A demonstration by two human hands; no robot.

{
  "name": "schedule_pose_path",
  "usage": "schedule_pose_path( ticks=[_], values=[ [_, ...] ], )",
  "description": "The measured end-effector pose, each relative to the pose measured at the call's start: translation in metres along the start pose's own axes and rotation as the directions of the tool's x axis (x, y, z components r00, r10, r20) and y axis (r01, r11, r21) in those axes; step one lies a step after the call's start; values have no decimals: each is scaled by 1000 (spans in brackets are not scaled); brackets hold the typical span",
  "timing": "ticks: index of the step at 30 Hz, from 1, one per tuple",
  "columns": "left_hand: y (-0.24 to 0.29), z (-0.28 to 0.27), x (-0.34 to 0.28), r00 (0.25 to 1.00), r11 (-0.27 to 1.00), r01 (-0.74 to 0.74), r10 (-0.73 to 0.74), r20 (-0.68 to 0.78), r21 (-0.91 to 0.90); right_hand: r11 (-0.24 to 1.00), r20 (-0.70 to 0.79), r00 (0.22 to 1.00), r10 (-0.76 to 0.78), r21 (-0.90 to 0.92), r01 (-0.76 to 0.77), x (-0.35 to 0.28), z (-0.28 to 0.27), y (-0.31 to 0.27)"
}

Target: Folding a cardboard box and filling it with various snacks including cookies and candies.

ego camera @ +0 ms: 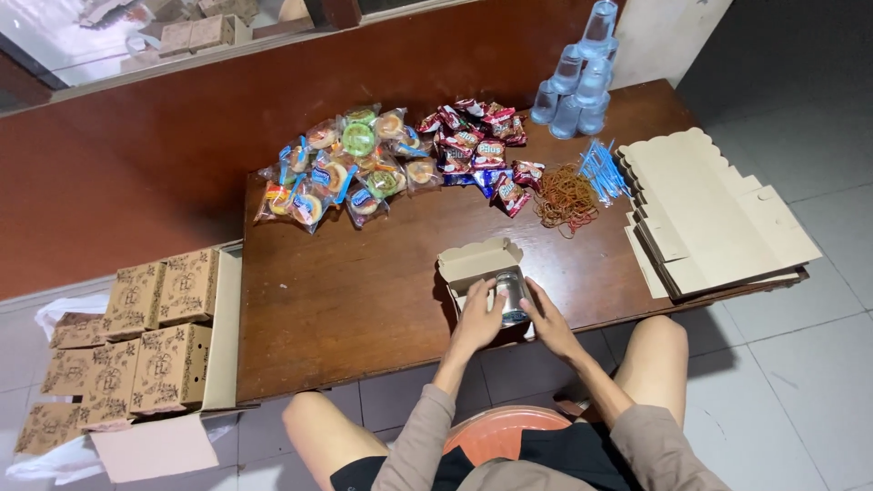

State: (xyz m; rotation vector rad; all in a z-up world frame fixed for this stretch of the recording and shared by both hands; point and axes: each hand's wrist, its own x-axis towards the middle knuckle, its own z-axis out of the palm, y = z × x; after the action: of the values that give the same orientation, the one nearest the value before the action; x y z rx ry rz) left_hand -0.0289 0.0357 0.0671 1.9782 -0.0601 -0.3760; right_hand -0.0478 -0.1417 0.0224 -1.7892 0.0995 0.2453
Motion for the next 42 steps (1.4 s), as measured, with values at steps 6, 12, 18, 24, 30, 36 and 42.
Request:
schedule_pose_path(
  ticks=[6, 12, 18, 24, 30, 36, 42],
  values=[
    [-31, -43, 7, 966, 916, -164, 73, -250, -367, 998, -87, 994, -65, 4, 66, 35, -9, -2],
    [-99, -91, 44, 904, 907, -133, -54, -424, -399, 934, -164, 934, -316, -226, 276, 71, 9, -55],
    [-139, -127, 70, 881, 956, -70, -74, -467, -285, 901, 5, 927, -376, -232, 366, 150, 75, -74],
    [-146, -183, 130, 851, 972, 194, -233, -470, -132, 976, 243, 955, -167, -98, 196, 248, 161, -68],
    [-156, -219, 152, 917, 973, 82, -159, -365, -217, 969, 328, 944, 11, -237, 71, 306, 211, -56],
    [-171, -210, 147, 937, 848, -46, -147, -318, -529, 993, 273, 962, 8, -116, 25, 267, 216, -95],
    [-171, -161, 111, 904, 937, 153, -261, -340, -313, 978, 132, 991, -17, -205, 44, 265, 217, -21]
  ],
)
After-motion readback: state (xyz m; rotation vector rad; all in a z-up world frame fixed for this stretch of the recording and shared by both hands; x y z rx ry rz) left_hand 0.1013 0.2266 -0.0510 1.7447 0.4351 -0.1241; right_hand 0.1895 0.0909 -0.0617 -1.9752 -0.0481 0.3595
